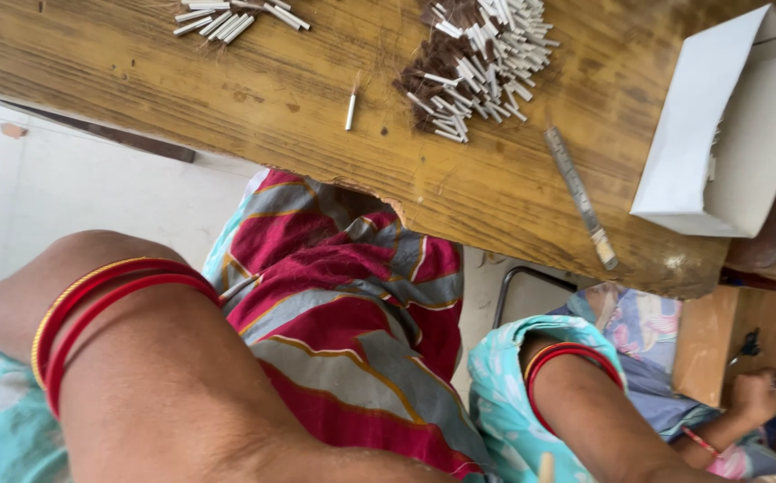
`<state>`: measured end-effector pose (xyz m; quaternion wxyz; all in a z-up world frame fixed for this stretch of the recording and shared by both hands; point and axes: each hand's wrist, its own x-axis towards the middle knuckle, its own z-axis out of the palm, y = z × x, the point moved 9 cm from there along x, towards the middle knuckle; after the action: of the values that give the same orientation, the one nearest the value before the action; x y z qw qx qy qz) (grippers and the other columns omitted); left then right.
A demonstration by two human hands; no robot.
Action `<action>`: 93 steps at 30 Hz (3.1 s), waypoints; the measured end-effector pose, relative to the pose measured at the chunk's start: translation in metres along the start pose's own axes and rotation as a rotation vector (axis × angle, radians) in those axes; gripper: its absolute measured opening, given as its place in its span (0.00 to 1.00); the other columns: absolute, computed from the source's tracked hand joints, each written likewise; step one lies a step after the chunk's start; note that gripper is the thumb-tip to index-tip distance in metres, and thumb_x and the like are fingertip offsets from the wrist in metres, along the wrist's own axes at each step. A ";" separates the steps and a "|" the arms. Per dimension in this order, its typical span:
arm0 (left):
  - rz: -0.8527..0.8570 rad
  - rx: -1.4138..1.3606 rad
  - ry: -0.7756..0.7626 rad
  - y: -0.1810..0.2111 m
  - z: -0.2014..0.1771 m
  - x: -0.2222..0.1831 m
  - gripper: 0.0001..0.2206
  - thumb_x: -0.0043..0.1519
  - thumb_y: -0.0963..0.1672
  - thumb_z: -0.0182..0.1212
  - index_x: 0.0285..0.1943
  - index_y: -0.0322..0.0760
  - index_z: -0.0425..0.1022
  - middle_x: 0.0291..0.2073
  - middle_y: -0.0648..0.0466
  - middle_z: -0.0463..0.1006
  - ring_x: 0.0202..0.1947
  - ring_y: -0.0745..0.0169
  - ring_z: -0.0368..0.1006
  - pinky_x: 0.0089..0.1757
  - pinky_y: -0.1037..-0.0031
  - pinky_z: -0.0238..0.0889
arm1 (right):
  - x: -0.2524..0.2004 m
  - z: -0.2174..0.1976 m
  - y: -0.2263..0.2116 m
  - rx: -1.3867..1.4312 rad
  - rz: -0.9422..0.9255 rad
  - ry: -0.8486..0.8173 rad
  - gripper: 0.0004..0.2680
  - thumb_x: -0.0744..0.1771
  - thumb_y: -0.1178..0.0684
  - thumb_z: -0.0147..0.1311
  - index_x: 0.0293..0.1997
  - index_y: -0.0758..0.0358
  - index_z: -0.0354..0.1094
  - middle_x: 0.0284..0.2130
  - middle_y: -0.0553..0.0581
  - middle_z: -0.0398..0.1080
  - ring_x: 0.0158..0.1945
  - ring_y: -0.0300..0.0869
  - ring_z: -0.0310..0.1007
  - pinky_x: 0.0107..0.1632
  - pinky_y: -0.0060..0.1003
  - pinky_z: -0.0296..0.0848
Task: Manually rolling and preparing small cylindrical tubes and tobacco products at a manufacturing table.
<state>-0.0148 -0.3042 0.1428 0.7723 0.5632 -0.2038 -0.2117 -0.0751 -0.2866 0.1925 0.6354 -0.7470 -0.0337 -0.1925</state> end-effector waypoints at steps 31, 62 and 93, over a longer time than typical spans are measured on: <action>0.504 1.036 0.394 -0.017 -0.270 -0.089 0.13 0.59 0.40 0.64 0.53 0.41 0.81 0.38 0.52 0.80 0.37 0.52 0.75 0.39 0.64 0.69 | 0.060 0.088 0.263 0.572 0.290 -0.012 0.03 0.71 0.59 0.53 0.46 0.66 0.70 0.38 0.58 0.77 0.40 0.42 0.81 0.46 0.39 0.82; 0.020 0.017 0.150 -0.078 -0.274 -0.060 0.09 0.65 0.43 0.63 0.42 0.28 0.83 0.26 0.65 0.76 0.29 0.81 0.65 0.33 0.81 0.64 | 0.056 0.106 0.203 0.273 0.100 -0.119 0.05 0.72 0.57 0.52 0.44 0.69 0.68 0.36 0.59 0.78 0.40 0.39 0.81 0.46 0.37 0.83; 0.389 1.543 0.054 -0.057 -0.304 -0.047 0.10 0.55 0.41 0.56 0.44 0.35 0.74 0.40 0.49 0.74 0.45 0.50 0.74 0.44 0.64 0.70 | 0.062 0.102 0.193 -0.230 0.002 -0.080 0.06 0.69 0.61 0.57 0.50 0.66 0.77 0.40 0.50 0.77 0.37 0.28 0.73 0.41 0.22 0.71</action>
<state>0.1084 -0.0556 -0.0007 0.1923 0.8983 -0.3689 0.1417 0.0643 -0.2378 0.0201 0.5440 -0.8220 -0.0359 -0.1645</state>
